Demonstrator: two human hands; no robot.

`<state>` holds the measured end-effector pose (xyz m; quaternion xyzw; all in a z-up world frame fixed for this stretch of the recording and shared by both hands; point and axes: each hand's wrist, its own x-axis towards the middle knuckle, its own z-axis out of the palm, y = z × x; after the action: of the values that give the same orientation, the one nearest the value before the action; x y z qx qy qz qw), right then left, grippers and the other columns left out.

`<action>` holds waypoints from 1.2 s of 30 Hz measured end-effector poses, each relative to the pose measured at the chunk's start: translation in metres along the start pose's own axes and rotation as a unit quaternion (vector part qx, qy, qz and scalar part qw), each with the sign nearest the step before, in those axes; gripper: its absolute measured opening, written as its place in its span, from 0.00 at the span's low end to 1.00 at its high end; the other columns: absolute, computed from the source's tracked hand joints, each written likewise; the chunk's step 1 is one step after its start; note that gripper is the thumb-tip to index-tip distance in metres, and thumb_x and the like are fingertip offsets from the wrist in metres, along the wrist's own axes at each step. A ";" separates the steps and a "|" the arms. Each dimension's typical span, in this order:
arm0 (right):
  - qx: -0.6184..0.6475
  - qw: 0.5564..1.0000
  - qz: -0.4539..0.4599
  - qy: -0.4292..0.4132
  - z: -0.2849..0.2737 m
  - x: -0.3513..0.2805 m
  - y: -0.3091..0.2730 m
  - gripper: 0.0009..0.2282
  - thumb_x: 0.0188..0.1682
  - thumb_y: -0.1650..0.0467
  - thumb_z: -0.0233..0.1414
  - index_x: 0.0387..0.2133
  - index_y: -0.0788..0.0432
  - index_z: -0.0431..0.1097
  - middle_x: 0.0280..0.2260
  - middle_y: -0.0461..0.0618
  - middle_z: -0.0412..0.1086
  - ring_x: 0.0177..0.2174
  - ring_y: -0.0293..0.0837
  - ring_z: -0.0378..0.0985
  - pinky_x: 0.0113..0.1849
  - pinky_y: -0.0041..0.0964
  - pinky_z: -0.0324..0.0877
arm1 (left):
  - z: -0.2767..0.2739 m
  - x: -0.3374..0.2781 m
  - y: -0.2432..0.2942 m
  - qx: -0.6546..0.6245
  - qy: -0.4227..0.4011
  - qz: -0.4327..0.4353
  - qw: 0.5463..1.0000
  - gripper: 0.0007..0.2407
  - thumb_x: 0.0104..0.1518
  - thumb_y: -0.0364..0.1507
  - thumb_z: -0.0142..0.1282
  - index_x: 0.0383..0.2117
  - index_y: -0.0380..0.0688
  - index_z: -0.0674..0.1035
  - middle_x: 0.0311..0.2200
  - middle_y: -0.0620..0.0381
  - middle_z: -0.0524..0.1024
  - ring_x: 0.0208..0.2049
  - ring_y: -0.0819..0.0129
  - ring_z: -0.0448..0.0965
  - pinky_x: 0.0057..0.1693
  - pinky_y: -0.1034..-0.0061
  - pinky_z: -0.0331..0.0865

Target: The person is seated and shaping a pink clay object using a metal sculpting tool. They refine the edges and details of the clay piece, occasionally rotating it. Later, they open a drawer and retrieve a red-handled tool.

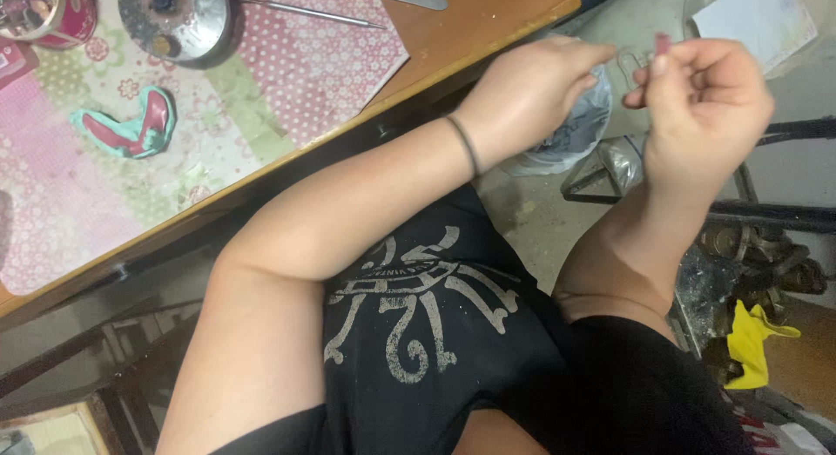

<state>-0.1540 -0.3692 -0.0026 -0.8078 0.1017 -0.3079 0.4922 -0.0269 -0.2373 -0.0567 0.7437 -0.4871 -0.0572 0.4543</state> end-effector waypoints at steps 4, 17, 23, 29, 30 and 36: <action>-0.031 0.997 -0.024 -0.072 0.028 -0.004 -0.006 0.02 0.61 0.84 0.56 0.43 0.72 0.74 0.38 0.60 0.76 0.38 0.45 0.76 0.41 0.35 0.72 | -0.058 -0.032 0.004 -0.027 0.078 -0.009 0.997 0.21 0.60 0.40 0.69 0.57 0.54 0.76 0.46 0.61 0.86 0.46 0.64 0.85 0.49 0.71 0.74; 0.034 0.912 -0.234 -0.336 0.173 -0.003 -0.100 0.05 0.61 0.76 0.56 0.36 0.68 0.75 0.35 0.56 0.76 0.36 0.49 0.78 0.43 0.43 0.71 | -0.200 -0.193 0.030 0.038 0.237 -0.021 0.970 0.05 0.64 0.31 0.63 0.34 0.45 0.85 0.30 0.58 0.82 0.32 0.64 0.81 0.41 0.71 0.70; 0.028 0.871 -0.289 -0.396 0.238 0.006 -0.106 0.05 0.57 0.78 0.60 0.32 0.64 0.73 0.31 0.51 0.74 0.32 0.47 0.74 0.38 0.41 0.67 | -0.236 -0.246 0.021 -0.034 0.308 -0.092 0.946 0.04 0.60 0.23 0.70 0.30 0.42 0.84 0.27 0.57 0.80 0.28 0.72 0.76 0.37 0.79 0.68; -0.106 0.935 -0.231 -0.248 0.301 0.044 -0.082 0.19 0.63 0.72 0.64 0.23 0.58 0.64 0.21 0.44 0.61 0.25 0.39 0.56 0.31 0.42 0.52 | -0.282 -0.278 -0.004 0.199 0.384 -0.126 0.893 0.07 0.63 0.25 0.67 0.31 0.42 0.78 0.27 0.58 0.74 0.30 0.67 0.72 0.37 0.74 0.65; -0.062 0.945 -0.209 -0.245 0.308 0.045 -0.085 0.22 0.64 0.74 0.65 0.23 0.57 0.59 0.23 0.42 0.56 0.28 0.38 0.53 0.32 0.41 0.51 | -0.287 -0.280 -0.007 0.239 0.331 -0.177 0.896 0.16 0.55 0.32 0.75 0.39 0.41 0.77 0.36 0.53 0.75 0.39 0.59 0.72 0.45 0.67 0.65; -0.097 0.952 -0.206 -0.207 0.317 0.052 -0.060 0.22 0.62 0.73 0.70 0.21 0.57 0.64 0.22 0.41 0.58 0.27 0.37 0.57 0.31 0.40 0.53 | -0.277 -0.284 -0.023 0.256 0.229 -0.274 0.898 0.41 0.46 0.39 0.85 0.62 0.43 0.66 0.53 0.49 0.78 0.53 0.49 0.73 0.56 0.61 0.65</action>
<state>0.0682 -0.1322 -0.0336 -0.9008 -0.1419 -0.2178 0.3479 -0.0119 0.1575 -0.0141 0.9311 -0.1444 0.1188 0.3131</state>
